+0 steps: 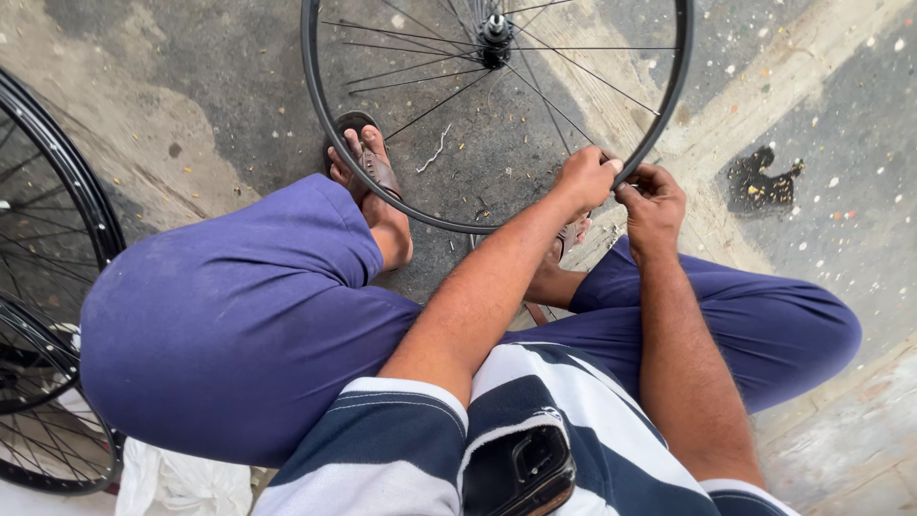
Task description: The person sits on the ground and works on a bicycle wheel, using their hands to adjust the spokes and rim. They repeatedly rotate the wheel and manipulate the spokes, likely to true the wheel or adjust tension. A second wheel is visible nearby on the ground.
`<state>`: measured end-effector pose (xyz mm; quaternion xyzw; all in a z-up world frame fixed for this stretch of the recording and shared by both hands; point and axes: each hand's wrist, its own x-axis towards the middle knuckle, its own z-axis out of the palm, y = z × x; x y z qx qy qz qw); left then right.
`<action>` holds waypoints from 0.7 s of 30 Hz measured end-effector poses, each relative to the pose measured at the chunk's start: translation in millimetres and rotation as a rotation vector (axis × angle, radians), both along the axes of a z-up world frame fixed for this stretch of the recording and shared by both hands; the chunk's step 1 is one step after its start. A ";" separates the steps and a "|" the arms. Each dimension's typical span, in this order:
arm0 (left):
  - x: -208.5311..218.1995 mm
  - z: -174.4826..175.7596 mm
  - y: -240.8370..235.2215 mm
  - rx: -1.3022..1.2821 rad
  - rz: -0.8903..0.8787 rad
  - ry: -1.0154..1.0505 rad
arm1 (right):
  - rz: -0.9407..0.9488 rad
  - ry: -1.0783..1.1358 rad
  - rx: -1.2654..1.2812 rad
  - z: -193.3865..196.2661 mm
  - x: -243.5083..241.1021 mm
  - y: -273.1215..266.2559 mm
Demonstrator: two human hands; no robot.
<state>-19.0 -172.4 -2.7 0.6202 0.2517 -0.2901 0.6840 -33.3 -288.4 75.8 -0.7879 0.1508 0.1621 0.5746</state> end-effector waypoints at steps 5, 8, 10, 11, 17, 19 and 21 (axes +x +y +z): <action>-3.9 -2.6 -2.8 0.278 -0.089 -0.076 | -0.086 0.152 0.129 -1.9 0.2 -5.2; -4.9 1.8 9.0 0.121 -0.040 -0.042 | -0.208 0.241 0.231 -1.5 3.9 -12.6; -4.8 6.7 9.4 0.174 -0.087 -0.044 | -0.254 0.247 0.238 -1.4 3.7 -14.8; -4.5 8.9 6.4 0.277 -0.131 -0.054 | -0.263 0.240 0.218 -0.7 3.3 -15.6; -4.7 2.7 12.0 0.122 -0.092 -0.049 | -0.311 0.210 0.153 8.4 3.2 -10.6; -5.6 5.3 11.4 0.263 -0.162 -0.063 | -0.312 0.204 0.133 11.3 3.3 -8.9; -5.2 10.4 7.1 0.390 -0.162 -0.085 | -0.297 0.206 0.101 11.6 4.7 -7.4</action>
